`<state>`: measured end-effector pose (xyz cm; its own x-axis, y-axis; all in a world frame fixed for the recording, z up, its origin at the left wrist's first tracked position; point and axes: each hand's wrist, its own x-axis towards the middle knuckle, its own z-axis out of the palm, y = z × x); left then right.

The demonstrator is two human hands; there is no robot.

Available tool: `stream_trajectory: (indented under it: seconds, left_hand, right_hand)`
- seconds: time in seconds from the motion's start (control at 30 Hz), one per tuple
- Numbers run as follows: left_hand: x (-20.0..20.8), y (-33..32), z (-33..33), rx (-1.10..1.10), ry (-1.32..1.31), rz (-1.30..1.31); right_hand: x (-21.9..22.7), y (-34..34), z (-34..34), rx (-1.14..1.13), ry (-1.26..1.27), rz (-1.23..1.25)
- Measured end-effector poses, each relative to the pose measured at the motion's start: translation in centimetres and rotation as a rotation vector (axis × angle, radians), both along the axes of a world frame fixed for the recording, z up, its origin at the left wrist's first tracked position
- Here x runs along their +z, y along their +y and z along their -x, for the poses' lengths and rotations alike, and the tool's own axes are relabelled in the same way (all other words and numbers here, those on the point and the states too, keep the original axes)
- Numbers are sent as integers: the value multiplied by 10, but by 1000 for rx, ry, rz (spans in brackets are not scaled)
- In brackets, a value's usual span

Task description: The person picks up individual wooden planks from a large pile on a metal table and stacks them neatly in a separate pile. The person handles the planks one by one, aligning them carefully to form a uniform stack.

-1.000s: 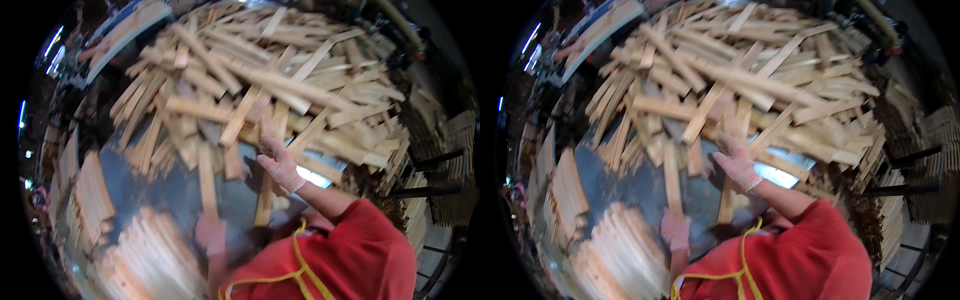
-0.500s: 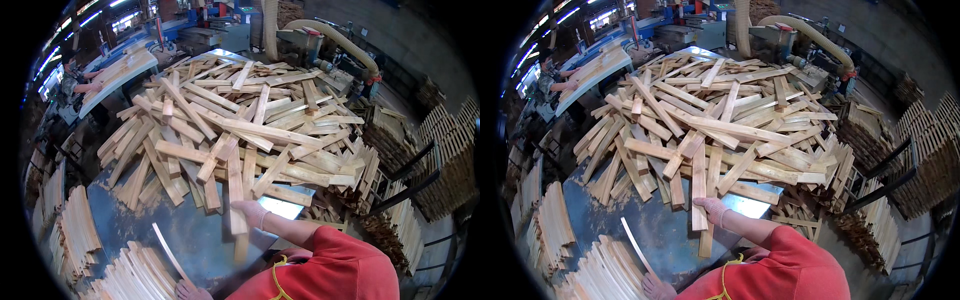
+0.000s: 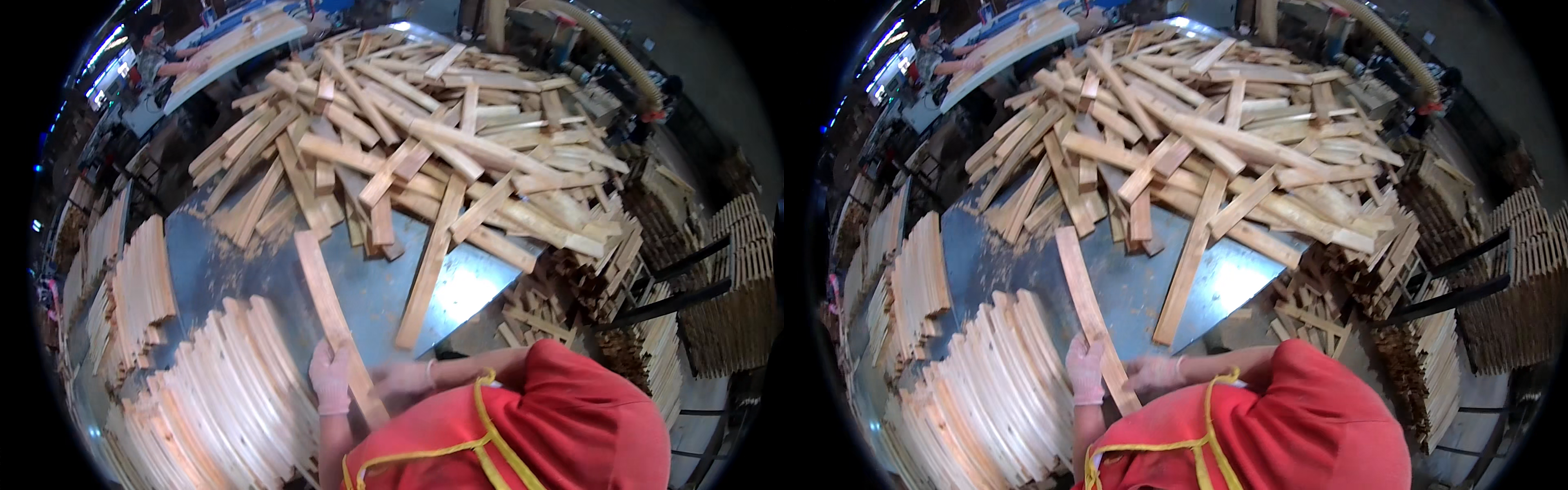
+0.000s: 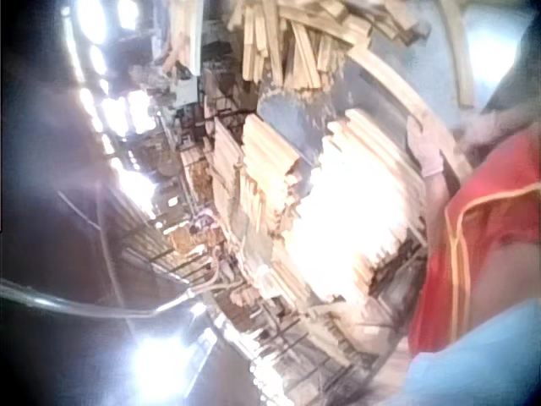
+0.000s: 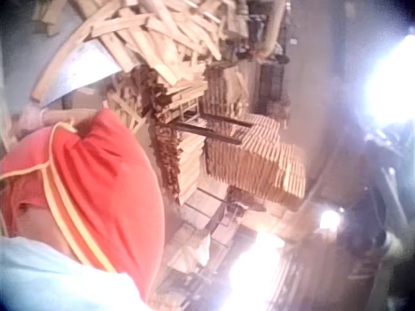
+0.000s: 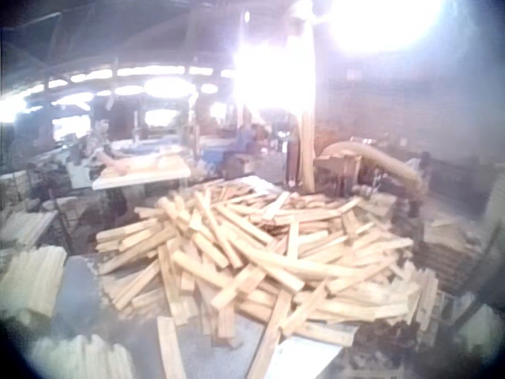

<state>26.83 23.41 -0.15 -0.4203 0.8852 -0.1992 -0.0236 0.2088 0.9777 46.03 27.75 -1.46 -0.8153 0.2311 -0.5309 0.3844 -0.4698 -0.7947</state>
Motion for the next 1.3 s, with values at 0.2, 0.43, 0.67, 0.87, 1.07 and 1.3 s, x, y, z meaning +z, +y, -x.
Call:
stream_trajectory:
  seconds: [0.2,0.43,0.67,0.87,1.07,1.3]
  left_hand:
    - [26,-16,8,-101,1228,834]
    - [-29,31,-16,-149,1589,463]
    - [-27,164,-179,-670,1315,350]
    - [87,155,-107,-847,753,517]
    - [112,-3,-49,-510,498,231]
    - [27,-66,-46,-190,453,411]
  right_hand:
    - [-17,103,-120,-875,-266,-423]
    - [-6,261,-275,-1758,20,69]
    - [-11,342,-249,-1673,-124,149]
    - [0,365,-253,-1596,346,236]
    - [2,214,-178,-584,41,-1188]
    - [7,49,34,-364,65,-264]
